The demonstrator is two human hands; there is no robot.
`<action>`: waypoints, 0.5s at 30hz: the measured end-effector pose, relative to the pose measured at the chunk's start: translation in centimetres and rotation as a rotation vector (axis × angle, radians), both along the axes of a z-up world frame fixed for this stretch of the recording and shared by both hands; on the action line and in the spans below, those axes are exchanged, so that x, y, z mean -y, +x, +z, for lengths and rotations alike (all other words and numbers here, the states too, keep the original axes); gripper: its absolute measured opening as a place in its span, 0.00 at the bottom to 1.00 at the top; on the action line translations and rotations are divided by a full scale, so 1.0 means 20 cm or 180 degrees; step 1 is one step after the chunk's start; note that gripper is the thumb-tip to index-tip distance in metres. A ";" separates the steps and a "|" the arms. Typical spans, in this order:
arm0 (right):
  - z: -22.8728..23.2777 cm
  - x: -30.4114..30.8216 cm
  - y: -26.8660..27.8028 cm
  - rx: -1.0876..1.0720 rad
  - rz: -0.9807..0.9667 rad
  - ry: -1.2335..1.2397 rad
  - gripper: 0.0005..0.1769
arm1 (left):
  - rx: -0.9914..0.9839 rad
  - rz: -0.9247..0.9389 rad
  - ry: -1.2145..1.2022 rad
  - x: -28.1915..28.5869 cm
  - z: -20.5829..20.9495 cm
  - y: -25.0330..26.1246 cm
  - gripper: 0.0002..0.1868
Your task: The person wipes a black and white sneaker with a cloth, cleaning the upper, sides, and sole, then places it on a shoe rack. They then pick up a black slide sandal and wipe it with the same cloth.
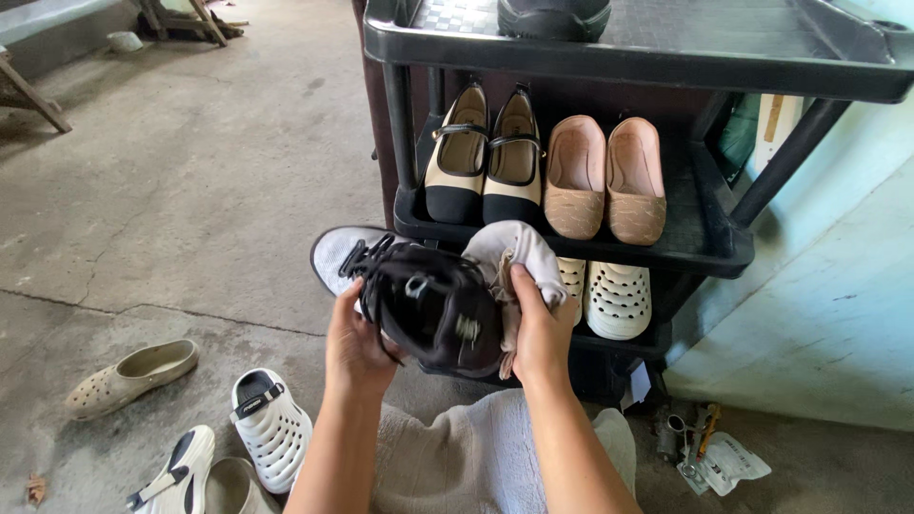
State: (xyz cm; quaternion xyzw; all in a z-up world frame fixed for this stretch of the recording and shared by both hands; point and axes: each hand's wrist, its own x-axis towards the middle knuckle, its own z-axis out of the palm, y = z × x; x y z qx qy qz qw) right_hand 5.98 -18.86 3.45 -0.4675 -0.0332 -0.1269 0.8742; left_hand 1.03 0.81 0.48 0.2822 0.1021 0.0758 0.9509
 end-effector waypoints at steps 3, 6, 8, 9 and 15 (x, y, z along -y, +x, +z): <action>0.06 0.05 -0.07 0.1288 -0.0137 -0.1402 0.13 | -0.0089 -0.0088 -0.0557 0.02 0.04 -0.03 0.28; 0.13 0.03 -0.15 0.0973 0.0177 -0.2532 0.12 | -0.0024 0.0451 -0.0558 0.03 0.06 -0.05 0.28; 0.18 0.02 -0.21 0.1943 0.0390 -0.2700 0.16 | 0.0096 0.0756 -0.0375 0.02 0.06 -0.04 0.28; 0.21 0.01 -0.23 0.2433 0.0489 -0.2770 0.18 | 0.0105 0.0802 -0.0299 0.00 0.06 -0.05 0.28; 0.33 -0.02 -0.33 0.3054 0.0165 -0.2909 0.17 | 0.0686 0.0507 -0.0725 -0.09 0.03 -0.08 0.25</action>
